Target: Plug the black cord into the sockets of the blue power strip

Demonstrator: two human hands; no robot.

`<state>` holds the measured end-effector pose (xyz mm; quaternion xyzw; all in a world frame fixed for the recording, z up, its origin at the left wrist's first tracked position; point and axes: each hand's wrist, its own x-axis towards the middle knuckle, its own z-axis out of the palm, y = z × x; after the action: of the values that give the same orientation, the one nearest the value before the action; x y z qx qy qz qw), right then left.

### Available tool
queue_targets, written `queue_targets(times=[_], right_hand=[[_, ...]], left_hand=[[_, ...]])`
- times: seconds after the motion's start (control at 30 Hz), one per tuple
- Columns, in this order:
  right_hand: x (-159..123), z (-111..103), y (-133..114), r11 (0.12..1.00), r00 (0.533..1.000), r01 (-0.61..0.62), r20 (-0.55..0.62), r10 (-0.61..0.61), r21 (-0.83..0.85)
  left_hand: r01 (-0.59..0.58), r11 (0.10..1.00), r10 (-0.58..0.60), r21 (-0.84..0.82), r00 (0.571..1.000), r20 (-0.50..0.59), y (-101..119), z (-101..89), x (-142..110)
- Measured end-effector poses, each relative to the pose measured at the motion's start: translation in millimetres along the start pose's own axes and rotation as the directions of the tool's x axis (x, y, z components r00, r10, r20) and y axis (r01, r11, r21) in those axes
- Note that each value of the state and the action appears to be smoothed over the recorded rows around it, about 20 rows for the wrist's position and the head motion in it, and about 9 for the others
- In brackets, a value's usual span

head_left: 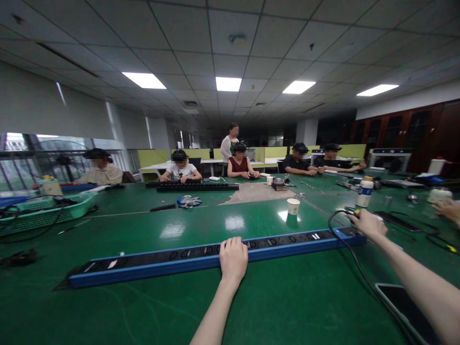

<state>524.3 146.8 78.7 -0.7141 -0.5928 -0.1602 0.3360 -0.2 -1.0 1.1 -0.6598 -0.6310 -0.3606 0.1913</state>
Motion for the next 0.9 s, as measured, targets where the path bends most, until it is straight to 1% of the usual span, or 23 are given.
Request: queue_targets(times=[0.03,0.07,0.1,0.13,0.2,0.27,0.3,0.33,0.37,0.4,0.47,0.53,0.57,0.63,0.73,0.77,0.83,0.87,0.9], right_hand=[[3,-6,-8,0.999,1.0,-0.024,-0.004,0.024,-0.034],[6,-13,-18,0.997,1.0,-0.021,0.009,0.021,-0.07],[9,-21,-30,0.995,0.999,0.025,0.029,-0.022,-0.093],[11,-29,-44,0.991,0.995,0.095,0.051,-0.09,-0.099],[11,-41,-76,0.971,0.97,0.232,0.096,-0.225,-0.066],[1,-49,-112,0.946,0.938,0.324,0.134,-0.32,-0.009],[-8,-51,-132,0.935,0.927,0.354,0.127,-0.354,0.023],[-20,-53,-151,0.917,0.909,0.393,0.122,-0.398,0.066],[-32,-54,-171,0.888,0.88,0.445,0.129,-0.457,0.116],[-46,-55,-192,0.855,0.851,0.491,0.115,-0.512,0.167],[-74,-60,-230,0.765,0.784,0.575,0.071,-0.616,0.288],[-98,-67,-265,0.67,0.72,0.614,0.052,-0.692,0.417],[-108,-72,-281,0.632,0.7,0.609,0.051,-0.713,0.48],[-126,-81,-308,0.572,0.685,0.565,0.048,-0.727,0.594],[-145,-88,-334,0.501,0.686,0.435,0.085,-0.723,0.748],[-149,-88,-339,0.476,0.677,0.381,0.111,-0.727,0.793],[-153,-80,-340,0.432,0.643,0.266,0.175,-0.746,0.862],[-152,-72,-337,0.426,0.629,0.22,0.206,-0.75,0.878],[-150,-61,-330,0.438,0.623,0.188,0.238,-0.745,0.879]], left_hand=[[0.001,1.0,-0.001,0.0,1.0,-0.002,0,0.3,0],[0.003,1.0,-0.003,-0.001,1.0,-0.003,0,0.8,-1],[0.007,1.0,-0.007,-0.005,1.0,-0.003,0,1.3,-1],[0.013,1.0,-0.013,-0.013,1.0,0.0,-1,1.7,-2],[0.035,0.998,-0.035,-0.046,0.999,0.011,-1,1.1,0],[0.087,0.991,-0.085,-0.106,0.996,0.018,1,-3.8,5],[0.118,0.982,-0.116,-0.148,0.993,0.017,3,-8.9,10],[0.144,0.97,-0.144,-0.198,0.989,0.012,6,-15.9,15],[0.157,0.955,-0.161,-0.253,0.987,0.005,10,-25.1,22],[0.137,0.94,-0.146,-0.311,0.989,-0.007,14,-36.0,29],[0.024,0.906,-0.041,-0.423,0.999,-0.032,25,-61.4,42],[-0.115,0.852,0.115,-0.51,0.993,-0.031,34,-87.3,51],[-0.166,0.819,0.193,-0.549,0.981,-0.01,37,-99.1,54],[-0.212,0.779,0.275,-0.59,0.961,0.019,37,-118.3,55],[-0.196,0.774,0.297,-0.603,0.952,0.072,24,-136.7,51],[-0.187,0.778,0.298,-0.6,0.95,0.091,16,-141.0,49],[-0.173,0.793,0.305,-0.583,0.943,0.134,-3,-149.1,46],[-0.164,0.807,0.303,-0.567,0.939,0.16,-14,-153.6,45],[-0.146,0.825,0.294,-0.546,0.936,0.194,-27,-158.6,45]])
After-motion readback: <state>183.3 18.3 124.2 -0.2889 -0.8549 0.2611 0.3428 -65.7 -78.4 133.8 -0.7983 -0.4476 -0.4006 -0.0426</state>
